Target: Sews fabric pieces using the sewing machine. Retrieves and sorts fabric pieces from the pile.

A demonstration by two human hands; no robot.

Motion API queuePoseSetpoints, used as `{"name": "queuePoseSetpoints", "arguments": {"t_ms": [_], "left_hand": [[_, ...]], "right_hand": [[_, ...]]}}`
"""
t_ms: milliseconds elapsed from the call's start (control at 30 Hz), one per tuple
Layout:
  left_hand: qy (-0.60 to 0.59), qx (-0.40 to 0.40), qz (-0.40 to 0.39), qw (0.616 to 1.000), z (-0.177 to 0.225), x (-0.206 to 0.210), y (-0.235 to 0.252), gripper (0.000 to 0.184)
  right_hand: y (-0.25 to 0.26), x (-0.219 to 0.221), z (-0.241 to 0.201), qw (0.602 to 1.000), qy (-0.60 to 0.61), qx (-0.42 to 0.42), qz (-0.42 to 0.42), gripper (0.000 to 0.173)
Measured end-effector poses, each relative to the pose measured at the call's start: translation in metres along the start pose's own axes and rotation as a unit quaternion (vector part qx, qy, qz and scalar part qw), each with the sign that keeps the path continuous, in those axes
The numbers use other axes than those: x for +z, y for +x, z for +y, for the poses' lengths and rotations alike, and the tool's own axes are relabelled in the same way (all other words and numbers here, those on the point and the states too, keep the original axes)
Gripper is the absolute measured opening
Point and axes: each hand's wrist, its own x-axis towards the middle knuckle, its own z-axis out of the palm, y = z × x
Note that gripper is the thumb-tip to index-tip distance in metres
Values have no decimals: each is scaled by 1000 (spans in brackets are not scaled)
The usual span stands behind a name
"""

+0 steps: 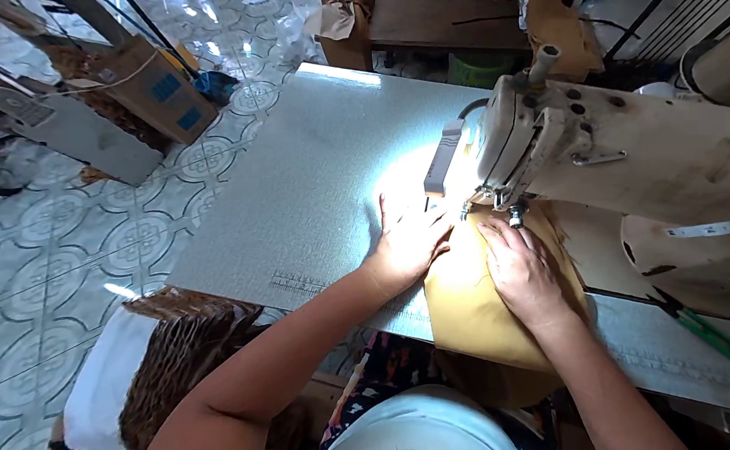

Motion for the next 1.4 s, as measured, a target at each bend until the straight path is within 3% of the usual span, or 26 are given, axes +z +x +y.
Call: {"name": "queuePoseSetpoints", "arguments": {"t_ms": [167,300,400,500,567,667,833,1000,1167,1300,1400], "left_hand": [[-29,3,4,1000,-4,1,0,37],[-40,-3,-60,997,-11,-16,8,39],[-72,-8,-50,996,-22,-19,17,31],[-94,-2,-33,995,-30,-15,24,24],[-90,15,-9,996,-29,-13,29,17],[-77,61,43,994,-33,-5,30,8],[-11,146,97,984,-37,2,26,12],[28,192,97,976,-34,-1,32,16],[-98,21,7,995,-37,0,39,30],[-94,-39,-26,994,-39,6,45,36],[-83,-71,-31,994,-39,12,48,37]], "right_hand": [[-10,-1,-48,993,78,-39,76,36],[-9,14,-73,998,56,-20,38,62],[-1,23,-67,996,51,-20,72,36],[9,14,-56,964,226,103,97,21],[15,6,-41,914,350,178,105,19],[18,4,-32,863,436,222,127,18],[19,7,-28,854,444,240,129,18],[18,7,-29,854,445,238,126,17],[15,7,-33,881,412,196,124,15],[15,6,-31,895,402,167,96,14],[18,-9,-29,883,430,187,13,35]]}}
